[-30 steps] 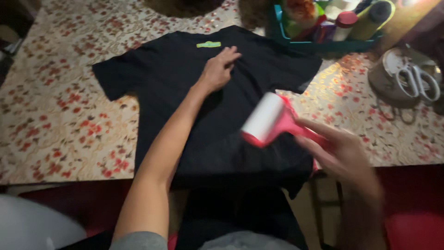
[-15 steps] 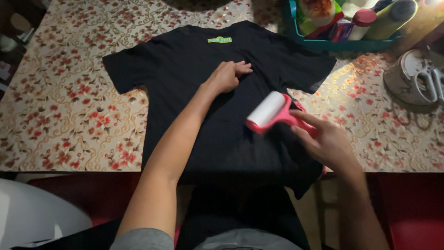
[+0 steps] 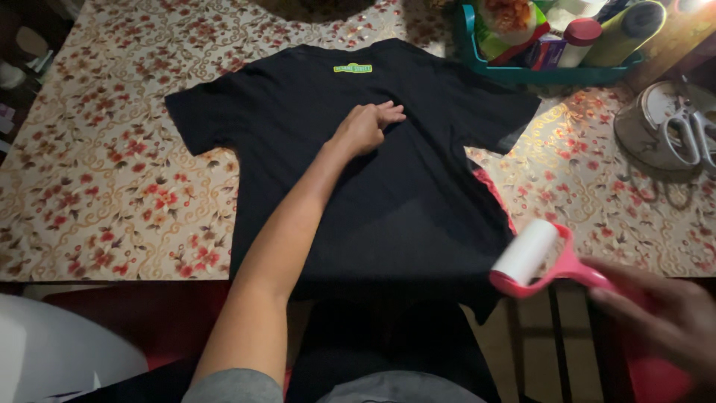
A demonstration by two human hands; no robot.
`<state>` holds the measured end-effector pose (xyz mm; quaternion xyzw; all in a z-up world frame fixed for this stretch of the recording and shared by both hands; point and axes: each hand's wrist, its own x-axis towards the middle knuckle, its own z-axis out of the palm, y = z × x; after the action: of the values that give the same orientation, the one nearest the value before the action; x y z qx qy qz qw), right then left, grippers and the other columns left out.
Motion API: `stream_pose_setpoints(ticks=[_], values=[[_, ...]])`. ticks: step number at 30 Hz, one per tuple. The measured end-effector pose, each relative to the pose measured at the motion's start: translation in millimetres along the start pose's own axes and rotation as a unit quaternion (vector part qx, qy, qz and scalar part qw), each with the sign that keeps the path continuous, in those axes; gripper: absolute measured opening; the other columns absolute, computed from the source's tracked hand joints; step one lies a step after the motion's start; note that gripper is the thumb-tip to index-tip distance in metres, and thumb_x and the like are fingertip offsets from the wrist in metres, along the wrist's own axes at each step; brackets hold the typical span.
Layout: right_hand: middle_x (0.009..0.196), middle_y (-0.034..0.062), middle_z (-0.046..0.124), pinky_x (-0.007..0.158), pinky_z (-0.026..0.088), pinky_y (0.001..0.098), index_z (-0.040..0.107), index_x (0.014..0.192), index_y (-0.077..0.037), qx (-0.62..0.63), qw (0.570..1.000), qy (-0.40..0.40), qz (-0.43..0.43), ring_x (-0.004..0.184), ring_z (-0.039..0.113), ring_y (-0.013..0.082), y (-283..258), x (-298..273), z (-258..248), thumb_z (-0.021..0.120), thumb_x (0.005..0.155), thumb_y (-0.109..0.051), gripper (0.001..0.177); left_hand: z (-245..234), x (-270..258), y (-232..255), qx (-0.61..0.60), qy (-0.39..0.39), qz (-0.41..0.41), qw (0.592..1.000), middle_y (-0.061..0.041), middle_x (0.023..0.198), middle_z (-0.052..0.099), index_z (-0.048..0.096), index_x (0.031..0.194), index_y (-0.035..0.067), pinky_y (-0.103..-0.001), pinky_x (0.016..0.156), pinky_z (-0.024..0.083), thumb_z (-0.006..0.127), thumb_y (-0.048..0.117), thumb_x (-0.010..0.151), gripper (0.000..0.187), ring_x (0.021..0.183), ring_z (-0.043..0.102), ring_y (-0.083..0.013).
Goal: The person uses a pink lint roller to roll over a black t-shirt laid flat on a table. The person repeatedly rolls the lint roller across the front and sleeves of the t-shirt, holding the fabric with the other hand to keep it flat.
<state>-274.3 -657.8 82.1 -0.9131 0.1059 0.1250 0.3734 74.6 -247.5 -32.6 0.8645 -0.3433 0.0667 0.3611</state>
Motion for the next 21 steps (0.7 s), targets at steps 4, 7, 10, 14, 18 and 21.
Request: stream_pose_setpoints(ticks=[4, 7, 10, 14, 18, 21], values=[[0.108, 0.0105, 0.085, 0.084, 0.061, 0.0323, 0.072, 0.142, -0.016, 0.017, 0.997, 0.074, -0.024, 0.092, 0.076, 0.0152, -9.6, -15.6, 2.6, 0.074, 0.090, -0.019, 0.052, -0.2, 1.9, -2.1, -0.010, -0.007, 0.000, 1.000, -0.010, 0.135, 0.065, 0.074, 0.120, 0.009, -0.038, 0.107, 0.049, 0.057, -0.012, 0.072, 0.055, 0.137, 0.054, -0.0295], [0.103, 0.0074, 0.080, 0.076, 0.053, 0.0259, 0.068, 0.136, -0.008, 0.052, 0.986, 0.090, -0.132, 0.087, 0.068, 0.0096, -51.5, 0.2, 17.1, 0.071, 0.091, -0.018, 0.046, -5.8, -3.2, 1.1, -0.042, 0.047, -0.016, 0.998, -0.012, 0.134, 0.067, 0.075, 0.120, 0.009, -0.038, 0.109, 0.050, 0.062, -0.005, 0.082, 0.043, 0.132, 0.058, -0.0310], [0.079, -0.0008, 0.054, 0.057, 0.033, 0.0206, 0.065, 0.149, -0.004, 0.252, 0.943, 0.090, -0.198, 0.066, 0.043, 0.0058, -103.3, 47.5, 58.5, 0.061, 0.108, -0.019, 0.044, -18.1, -21.6, 7.1, 0.015, 0.144, -0.070, 0.987, -0.012, 0.128, 0.071, 0.075, 0.118, 0.010, -0.040, 0.102, 0.053, 0.070, 0.007, 0.089, 0.029, 0.120, 0.066, -0.0316], [0.085, -0.0054, 0.062, 0.060, 0.044, 0.0195, 0.064, 0.123, -0.007, 0.416, 0.882, 0.029, -0.219, 0.068, 0.054, 0.0029, -154.9, 129.8, 114.7, 0.050, 0.110, -0.028, 0.028, -47.5, -55.5, 6.3, 0.190, 0.219, -0.126, 0.949, -0.015, 0.124, 0.072, 0.075, 0.116, 0.006, -0.045, 0.096, 0.052, 0.074, 0.017, 0.088, 0.031, 0.114, 0.065, -0.0352], [0.089, -0.0006, 0.062, 0.063, 0.042, 0.0256, 0.063, 0.119, -0.003, 0.317, 0.899, 0.121, -0.277, 0.073, 0.053, 0.0083, -177.9, 209.7, 142.4, 0.051, 0.114, -0.028, 0.028, -64.5, -74.3, 2.2, 0.255, 0.225, -0.208, 0.917, -0.020, 0.135, 0.063, 0.070, 0.122, 0.000, -0.050, 0.100, 0.046, 0.074, 0.021, 0.090, 0.039, 0.123, 0.056, -0.0383], [0.095, 0.0124, 0.067, 0.071, 0.049, 0.0383, 0.058, 0.126, 0.000, 0.140, 0.897, 0.237, -0.346, 0.082, 0.064, 0.0254, -166.5, 246.6, 142.6, 0.052, 0.115, -0.026, 0.029, -68.7, -81.1, -2.4, 0.273, 0.225, -0.263, 0.898, -0.022, 0.140, 0.057, 0.068, 0.121, 0.000, -0.051, 0.103, 0.043, 0.074, 0.025, 0.090, 0.040, 0.128, 0.052, -0.0389]])
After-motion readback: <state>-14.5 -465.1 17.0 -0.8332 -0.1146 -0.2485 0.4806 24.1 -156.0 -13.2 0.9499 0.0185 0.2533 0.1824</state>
